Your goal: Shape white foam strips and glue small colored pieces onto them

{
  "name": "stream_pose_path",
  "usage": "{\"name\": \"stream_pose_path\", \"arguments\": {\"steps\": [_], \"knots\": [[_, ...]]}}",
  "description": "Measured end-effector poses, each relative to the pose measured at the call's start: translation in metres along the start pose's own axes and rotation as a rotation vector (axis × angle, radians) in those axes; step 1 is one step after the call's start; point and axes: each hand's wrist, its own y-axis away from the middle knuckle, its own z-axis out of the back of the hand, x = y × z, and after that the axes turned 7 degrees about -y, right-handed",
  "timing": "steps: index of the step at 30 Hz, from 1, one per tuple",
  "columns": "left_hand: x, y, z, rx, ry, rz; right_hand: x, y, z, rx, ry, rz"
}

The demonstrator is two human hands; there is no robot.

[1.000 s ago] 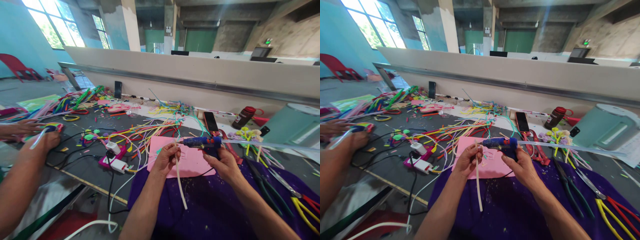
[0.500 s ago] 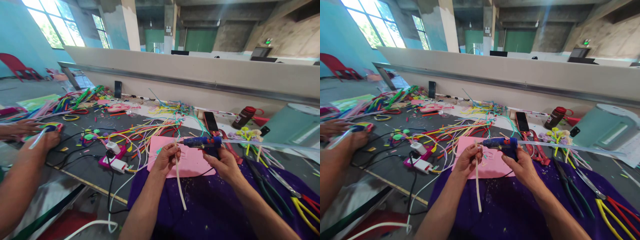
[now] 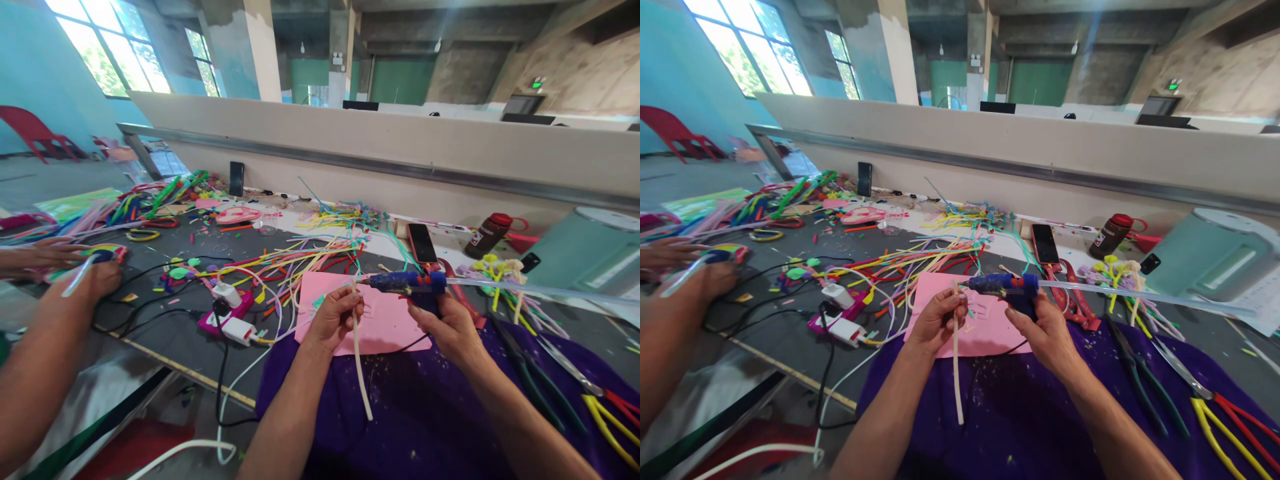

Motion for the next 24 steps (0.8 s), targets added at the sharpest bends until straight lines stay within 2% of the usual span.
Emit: {"name": "stream_pose_path", "arguments": {"steps": [6,18,24], "knots": [[0.0011,-0.0003,0.0006,0.027,0.007,-0.001,0.0008,0.0005,-0.001,-0.003,-0.011,0.009],[-0.0005,-0.0001,0.0007,-0.015,-0.013,-0.021,-0.0016,0.0,0.0008,-0.001,-0.002,-0.004],[0.0006,-0.0002,0.001,0.014,0.012,-0.015,-0.0034,0.0,-0.0004,0.009,-0.026,-0.008]]}}
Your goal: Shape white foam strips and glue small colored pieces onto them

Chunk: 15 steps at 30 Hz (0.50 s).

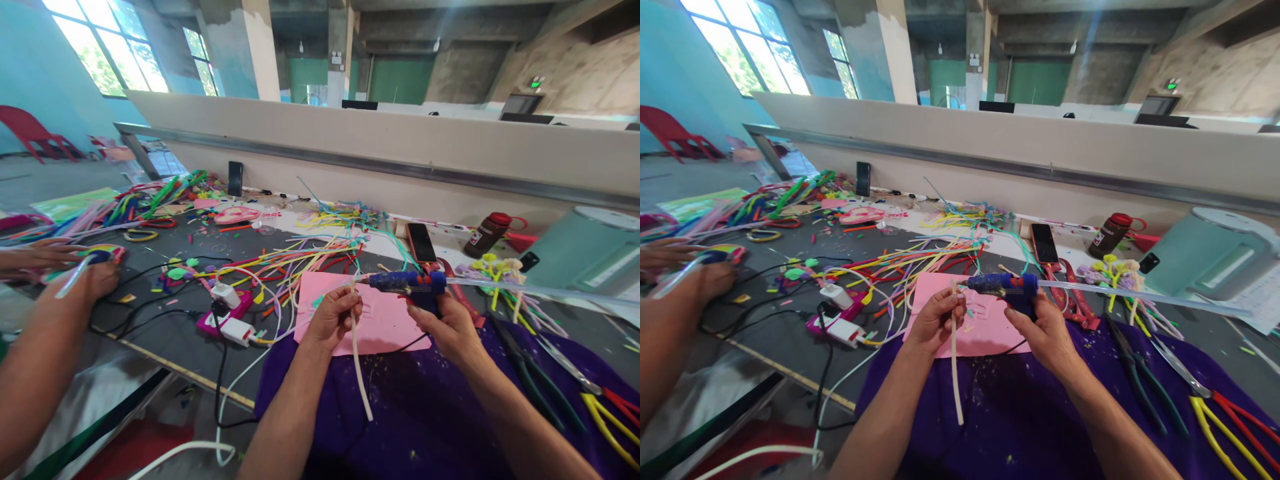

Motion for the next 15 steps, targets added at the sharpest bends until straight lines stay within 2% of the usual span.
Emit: {"name": "stream_pose_path", "arguments": {"steps": [9,15], "knots": [[-0.0006,0.0008,-0.0008,0.015,0.006,-0.017,0.004,0.0004,-0.0002,0.012,0.008,0.024],[-0.0005,-0.0003,0.001,-0.018,0.032,-0.04,0.0032,-0.0003,0.004,0.063,0.031,-0.005]]}}
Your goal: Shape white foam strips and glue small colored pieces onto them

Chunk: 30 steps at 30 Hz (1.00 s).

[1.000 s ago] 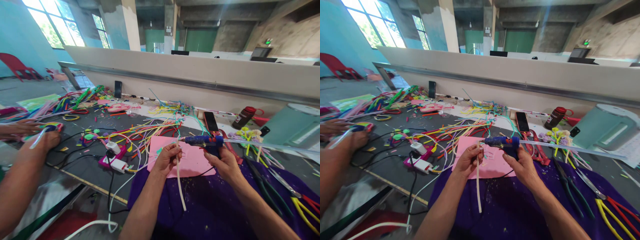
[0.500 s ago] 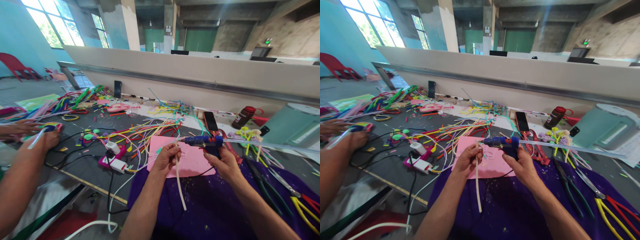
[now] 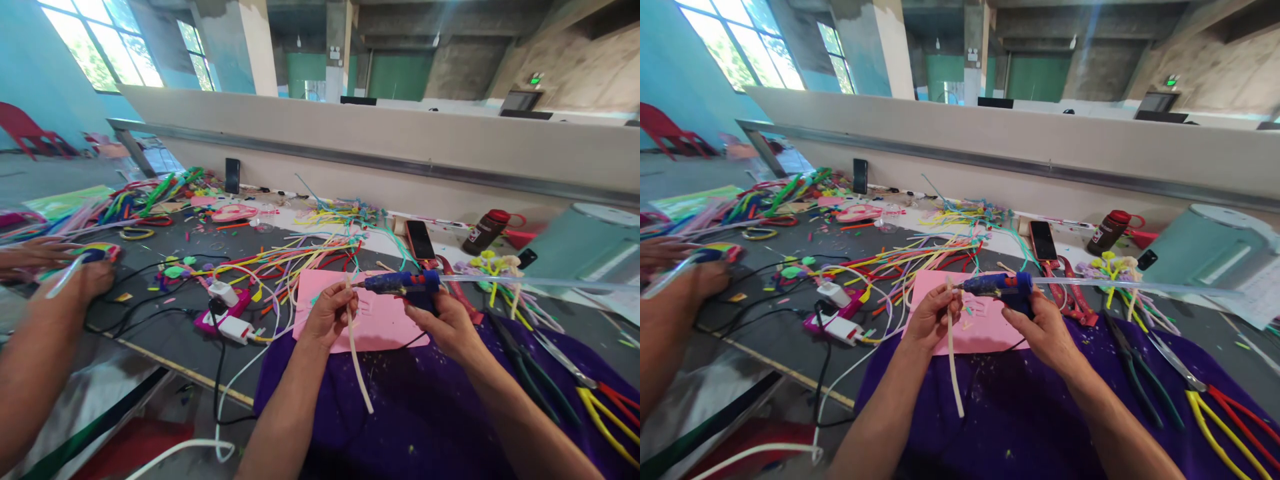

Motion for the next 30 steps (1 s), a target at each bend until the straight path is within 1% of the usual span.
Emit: {"name": "stream_pose_path", "arguments": {"steps": [4,7,9,10,12,14,17,19,21,23,24,25,26,28,29,30], "knots": [[-0.001,-0.001,0.0,-0.002,-0.003,-0.008,0.005,-0.004,0.003,-0.005,-0.068,-0.031],[-0.001,-0.001,-0.001,0.014,-0.024,0.002,-0.004,-0.015,0.004,-0.046,-0.133,-0.03],[0.0,-0.001,-0.002,0.028,-0.043,0.017,-0.021,-0.025,0.002,-0.089,-0.105,-0.051],[0.001,-0.001,-0.003,0.035,-0.055,0.023,-0.032,-0.03,0.001,-0.099,-0.055,-0.075],[0.003,-0.002,-0.004,0.05,-0.086,0.035,-0.056,-0.039,-0.001,-0.101,0.14,-0.157],[0.005,-0.002,-0.006,0.06,-0.123,0.052,-0.078,-0.044,-0.003,-0.094,0.226,-0.207],[0.008,-0.002,-0.01,0.072,-0.156,0.087,-0.096,-0.047,-0.001,-0.106,0.366,-0.248],[0.01,-0.002,-0.012,0.085,-0.164,0.103,-0.097,-0.047,0.001,-0.128,0.462,-0.258],[0.012,-0.002,-0.015,0.094,-0.177,0.116,-0.091,-0.044,0.002,-0.163,0.578,-0.243],[0.014,-0.003,-0.017,0.091,-0.199,0.132,-0.079,-0.041,0.002,-0.198,0.709,-0.17],[0.014,-0.002,-0.018,0.088,-0.208,0.142,-0.071,-0.039,0.001,-0.199,0.742,-0.106],[0.015,-0.002,-0.019,0.085,-0.216,0.152,-0.062,-0.036,0.0,-0.18,0.703,-0.036],[0.015,-0.002,-0.02,0.083,-0.223,0.164,-0.052,-0.033,-0.002,-0.121,0.578,0.025],[0.015,-0.002,-0.022,0.081,-0.239,0.189,-0.034,-0.027,-0.006,0.017,0.177,0.079],[0.016,-0.001,-0.023,0.082,-0.25,0.201,-0.025,-0.024,-0.008,0.055,0.01,0.087],[0.016,-0.001,-0.024,0.084,-0.26,0.212,-0.018,-0.02,-0.009,0.073,-0.108,0.106]]}}
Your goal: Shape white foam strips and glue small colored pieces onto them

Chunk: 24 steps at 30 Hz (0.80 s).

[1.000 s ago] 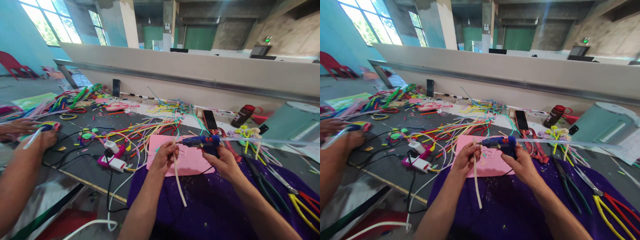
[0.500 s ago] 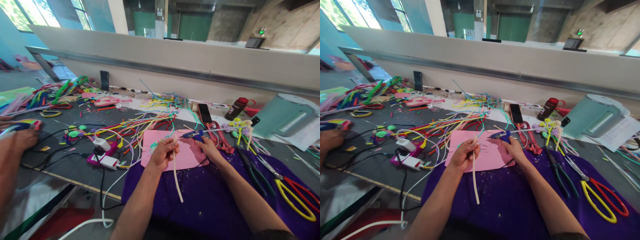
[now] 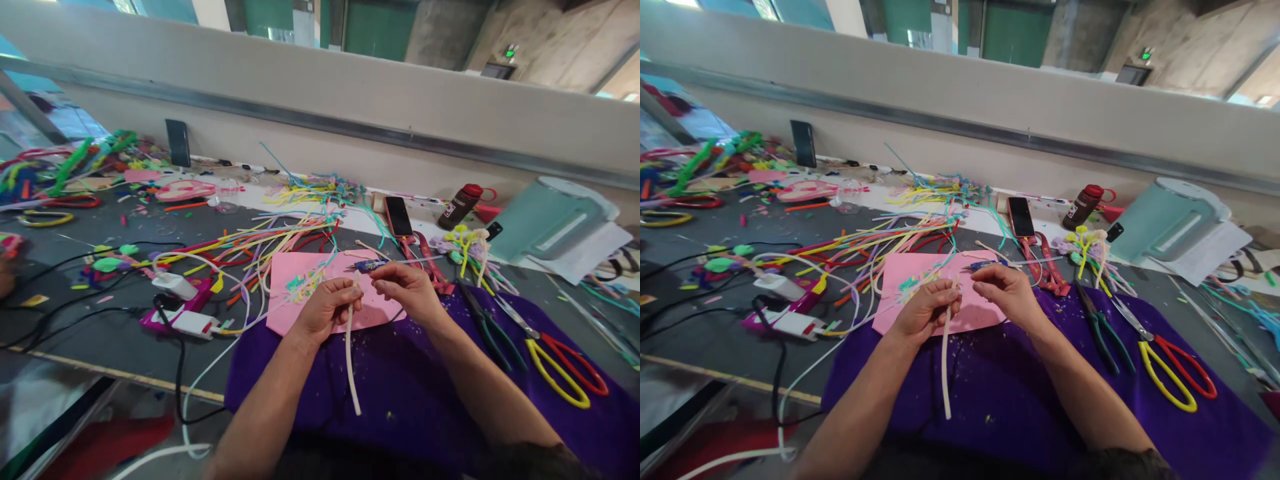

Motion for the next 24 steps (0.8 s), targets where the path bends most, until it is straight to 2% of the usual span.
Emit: {"name": "stream_pose_path", "arguments": {"steps": [3,8,12,15,20,24], "knots": [[0.001,0.0,-0.003,0.016,-0.022,0.012,0.014,0.005,-0.004,0.017,-0.096,0.094],[0.003,0.0,-0.004,0.057,-0.016,0.005,0.018,0.007,-0.005,0.083,0.143,0.292],[0.004,-0.001,-0.004,0.053,-0.01,0.005,0.018,0.007,-0.005,0.116,0.31,0.387],[0.005,-0.001,-0.003,0.059,-0.005,0.029,0.019,0.006,-0.002,0.12,0.331,0.361],[0.006,0.0,0.001,0.079,-0.006,0.046,0.016,0.0,0.014,0.09,0.173,0.213],[0.007,0.0,0.003,0.103,-0.027,0.066,0.012,-0.003,0.02,0.127,0.098,0.174]]}}
